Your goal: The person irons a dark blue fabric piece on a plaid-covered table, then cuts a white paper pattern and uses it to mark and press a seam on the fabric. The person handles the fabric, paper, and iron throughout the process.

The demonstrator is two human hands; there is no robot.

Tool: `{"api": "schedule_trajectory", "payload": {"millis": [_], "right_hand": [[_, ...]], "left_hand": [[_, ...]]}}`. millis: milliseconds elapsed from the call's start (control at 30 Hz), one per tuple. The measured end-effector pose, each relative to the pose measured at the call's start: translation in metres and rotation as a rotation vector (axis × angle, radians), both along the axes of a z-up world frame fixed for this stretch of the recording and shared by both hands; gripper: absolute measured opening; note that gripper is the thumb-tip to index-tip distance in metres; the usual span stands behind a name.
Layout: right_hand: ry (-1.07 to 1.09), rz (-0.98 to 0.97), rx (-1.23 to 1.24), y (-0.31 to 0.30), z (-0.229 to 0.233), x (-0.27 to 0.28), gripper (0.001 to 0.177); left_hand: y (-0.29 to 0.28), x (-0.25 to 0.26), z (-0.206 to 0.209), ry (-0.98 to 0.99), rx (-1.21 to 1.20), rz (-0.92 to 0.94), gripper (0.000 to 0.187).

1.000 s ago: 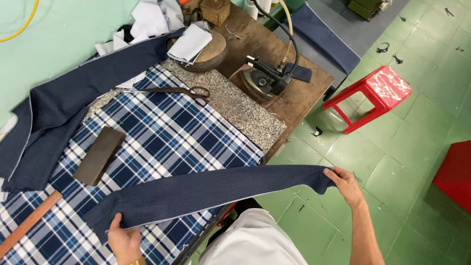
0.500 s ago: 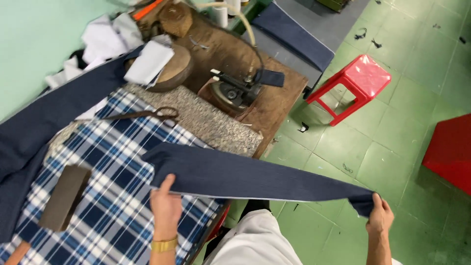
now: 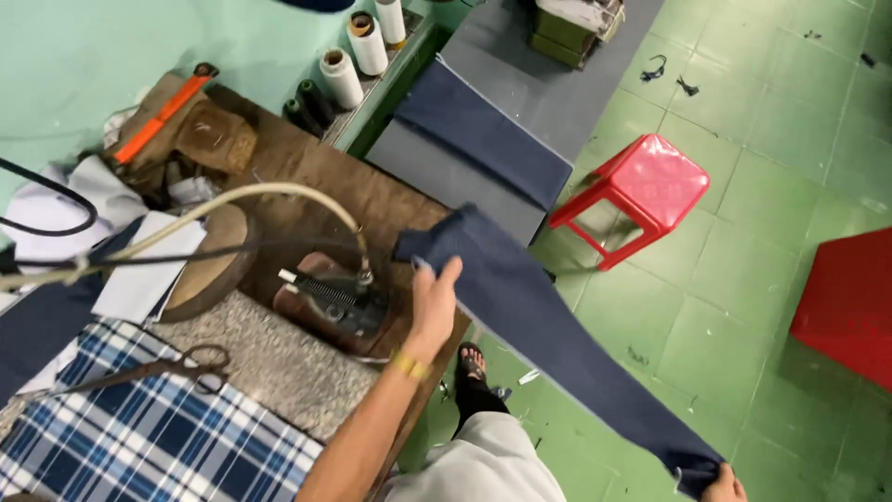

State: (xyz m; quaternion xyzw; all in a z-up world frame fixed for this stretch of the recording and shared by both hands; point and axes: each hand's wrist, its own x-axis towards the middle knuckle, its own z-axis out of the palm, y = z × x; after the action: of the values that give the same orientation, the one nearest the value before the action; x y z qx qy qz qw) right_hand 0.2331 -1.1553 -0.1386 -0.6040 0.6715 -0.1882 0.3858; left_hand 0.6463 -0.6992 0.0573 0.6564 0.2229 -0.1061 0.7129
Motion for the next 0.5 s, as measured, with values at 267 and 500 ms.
{"api": "schedule_trajectory", "payload": {"millis": [267, 500], "right_hand": [[-0.234, 0.120, -0.003, -0.028, 0.032, 0.198, 0.043], [-0.315, 0.425, 0.079, -0.028, 0.027, 0.339, 0.039]], "left_hand": [[-0.023, 0.226, 0.063, -0.140, 0.042, 0.362, 0.077], [-0.009, 0.259, 0.041, -0.153, 0.248, 0.466, 0.090]]}}
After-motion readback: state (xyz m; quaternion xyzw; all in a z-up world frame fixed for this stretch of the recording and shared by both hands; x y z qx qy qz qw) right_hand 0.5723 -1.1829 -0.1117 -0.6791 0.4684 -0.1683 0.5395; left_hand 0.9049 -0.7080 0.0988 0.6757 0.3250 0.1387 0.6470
